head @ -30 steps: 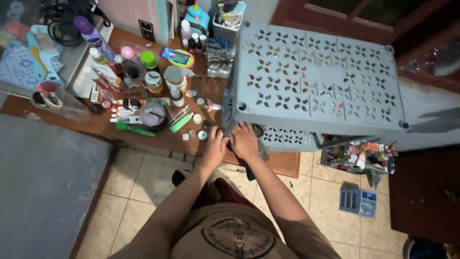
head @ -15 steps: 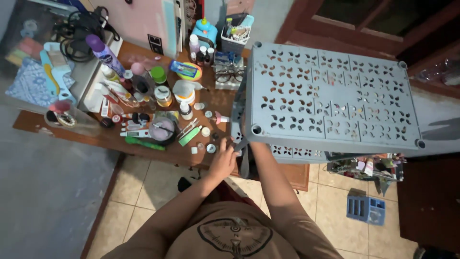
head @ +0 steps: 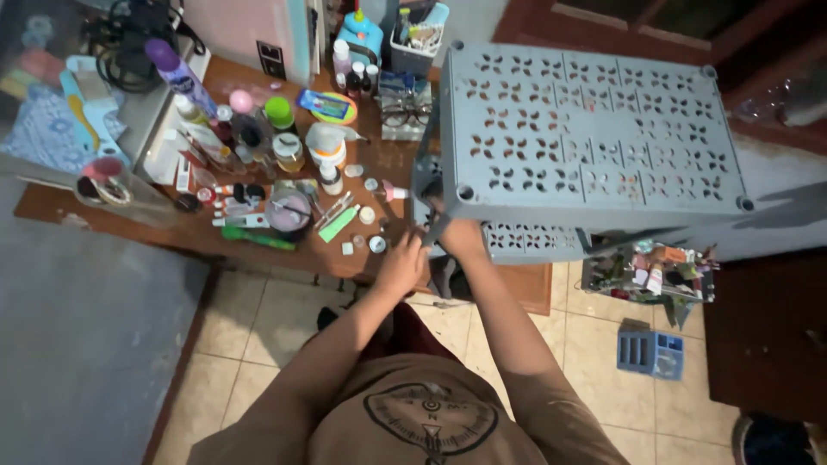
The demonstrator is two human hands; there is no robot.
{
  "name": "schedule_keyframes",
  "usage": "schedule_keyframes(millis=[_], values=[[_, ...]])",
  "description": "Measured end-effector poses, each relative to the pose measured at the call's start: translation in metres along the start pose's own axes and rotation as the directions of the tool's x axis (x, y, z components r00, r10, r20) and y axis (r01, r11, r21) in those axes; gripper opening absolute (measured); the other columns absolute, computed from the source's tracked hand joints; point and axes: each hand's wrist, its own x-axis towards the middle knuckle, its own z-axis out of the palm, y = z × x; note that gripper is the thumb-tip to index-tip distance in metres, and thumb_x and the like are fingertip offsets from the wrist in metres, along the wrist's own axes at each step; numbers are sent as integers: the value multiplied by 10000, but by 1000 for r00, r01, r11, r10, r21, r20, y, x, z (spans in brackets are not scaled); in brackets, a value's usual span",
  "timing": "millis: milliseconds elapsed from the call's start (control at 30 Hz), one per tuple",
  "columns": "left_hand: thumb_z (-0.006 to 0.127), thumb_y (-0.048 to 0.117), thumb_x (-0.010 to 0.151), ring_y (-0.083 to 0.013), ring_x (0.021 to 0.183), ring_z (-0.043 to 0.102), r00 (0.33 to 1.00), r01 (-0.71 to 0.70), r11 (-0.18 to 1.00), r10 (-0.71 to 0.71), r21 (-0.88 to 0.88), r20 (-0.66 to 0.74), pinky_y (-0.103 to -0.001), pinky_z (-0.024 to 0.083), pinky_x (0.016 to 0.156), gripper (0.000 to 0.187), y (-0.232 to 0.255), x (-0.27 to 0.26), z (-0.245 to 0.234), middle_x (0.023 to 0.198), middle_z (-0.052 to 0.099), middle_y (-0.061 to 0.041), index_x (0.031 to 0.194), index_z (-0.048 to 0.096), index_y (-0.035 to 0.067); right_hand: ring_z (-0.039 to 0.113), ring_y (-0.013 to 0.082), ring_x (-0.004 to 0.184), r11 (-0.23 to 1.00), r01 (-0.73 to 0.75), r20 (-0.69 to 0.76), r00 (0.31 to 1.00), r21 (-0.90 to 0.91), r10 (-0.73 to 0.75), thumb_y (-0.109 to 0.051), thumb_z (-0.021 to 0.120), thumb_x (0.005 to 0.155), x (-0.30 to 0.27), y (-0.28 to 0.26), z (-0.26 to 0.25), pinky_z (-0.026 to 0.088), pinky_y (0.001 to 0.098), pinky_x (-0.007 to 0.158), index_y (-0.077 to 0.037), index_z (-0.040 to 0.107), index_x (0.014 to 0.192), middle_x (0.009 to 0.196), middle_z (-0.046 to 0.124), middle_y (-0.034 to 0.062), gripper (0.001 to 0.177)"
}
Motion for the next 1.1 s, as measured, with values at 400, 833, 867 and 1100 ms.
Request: schedule_keyframes(millis=[400,833,867,1100], values=[[614,241,976,-488,1055,621,978,22,995,-2,93,-209,-530,515,875,464,17,-6,17,1168,628,-322,1311,521,-67,638,375,1207,979,126,-48,992,159,-119,-250,668,963,-84,20,2,522,450,997,-86,729,1204,1310,673,179,298],[586,35,894,-400,1391,464,925,-379,918,381,115,12,-518,380,1120,385,77,-15,51,1427,554,-130,1269,588,122,660,418,1165,968,-83,-339,927,239,163,-174,675,976,-91,84,-22,536,454,993,-27,734,1174,1290,672,231,254],[564,5,866,-406,1400,460,944,-328,934,329,137,17,-497,393,1107,447,79,-3,50,1445,556,-144,1299,587,113,649,421,1178,968,-58,-299,945,243,131,-160,661,971,-90,84,-23,525,457,1001,-27,722,1199,1294,670,229,271],[567,105,881,-393,1191,579,998,-41,964,25,262,61,-496,457,1054,361,36,52,92,1227,623,-196,1233,572,22,632,428,1139,989,145,-140,979,-38,-149,-219,615,895,-72,57,-21,455,506,1036,-14,686,1191,1210,684,210,367]])
